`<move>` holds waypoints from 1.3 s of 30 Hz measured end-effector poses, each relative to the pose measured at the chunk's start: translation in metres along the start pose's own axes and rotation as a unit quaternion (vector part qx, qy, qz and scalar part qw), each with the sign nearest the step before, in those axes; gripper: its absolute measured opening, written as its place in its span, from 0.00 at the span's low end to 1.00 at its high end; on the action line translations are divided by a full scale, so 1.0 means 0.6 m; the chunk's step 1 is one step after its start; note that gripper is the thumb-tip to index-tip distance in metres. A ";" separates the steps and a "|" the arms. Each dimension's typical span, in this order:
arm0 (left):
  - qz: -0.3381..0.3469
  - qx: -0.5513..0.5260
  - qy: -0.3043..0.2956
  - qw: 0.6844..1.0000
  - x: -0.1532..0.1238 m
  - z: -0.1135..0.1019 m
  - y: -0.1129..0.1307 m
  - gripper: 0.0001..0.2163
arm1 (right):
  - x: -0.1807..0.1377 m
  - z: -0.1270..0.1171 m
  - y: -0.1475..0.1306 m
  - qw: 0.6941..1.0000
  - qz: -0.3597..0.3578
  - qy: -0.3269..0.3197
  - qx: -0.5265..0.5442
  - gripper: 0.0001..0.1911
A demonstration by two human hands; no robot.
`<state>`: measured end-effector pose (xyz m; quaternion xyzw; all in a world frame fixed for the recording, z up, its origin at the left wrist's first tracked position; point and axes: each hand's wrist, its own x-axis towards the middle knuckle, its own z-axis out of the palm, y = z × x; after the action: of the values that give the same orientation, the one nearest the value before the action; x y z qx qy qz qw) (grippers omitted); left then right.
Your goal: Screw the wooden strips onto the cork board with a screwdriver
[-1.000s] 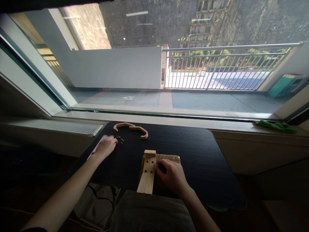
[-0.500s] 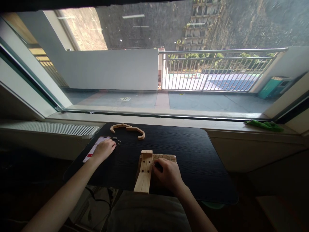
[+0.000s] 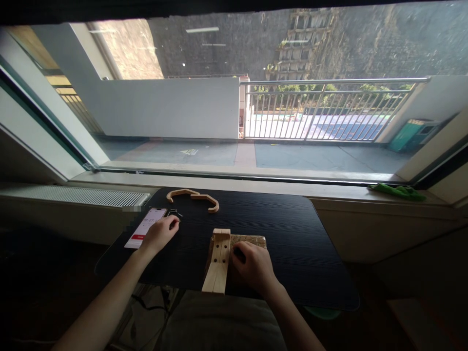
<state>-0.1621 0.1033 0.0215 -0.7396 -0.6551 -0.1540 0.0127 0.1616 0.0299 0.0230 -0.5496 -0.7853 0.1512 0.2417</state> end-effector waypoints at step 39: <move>-0.152 -0.376 0.147 0.902 -0.072 0.064 0.028 0.16 | -0.004 0.007 0.002 1.000 -0.007 0.020 -0.015 0.06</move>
<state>-0.1419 0.0674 -0.0226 -0.5501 -0.6433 -0.4959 -0.1941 0.1609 0.0282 0.0187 -0.5506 -0.7864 0.1263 0.2499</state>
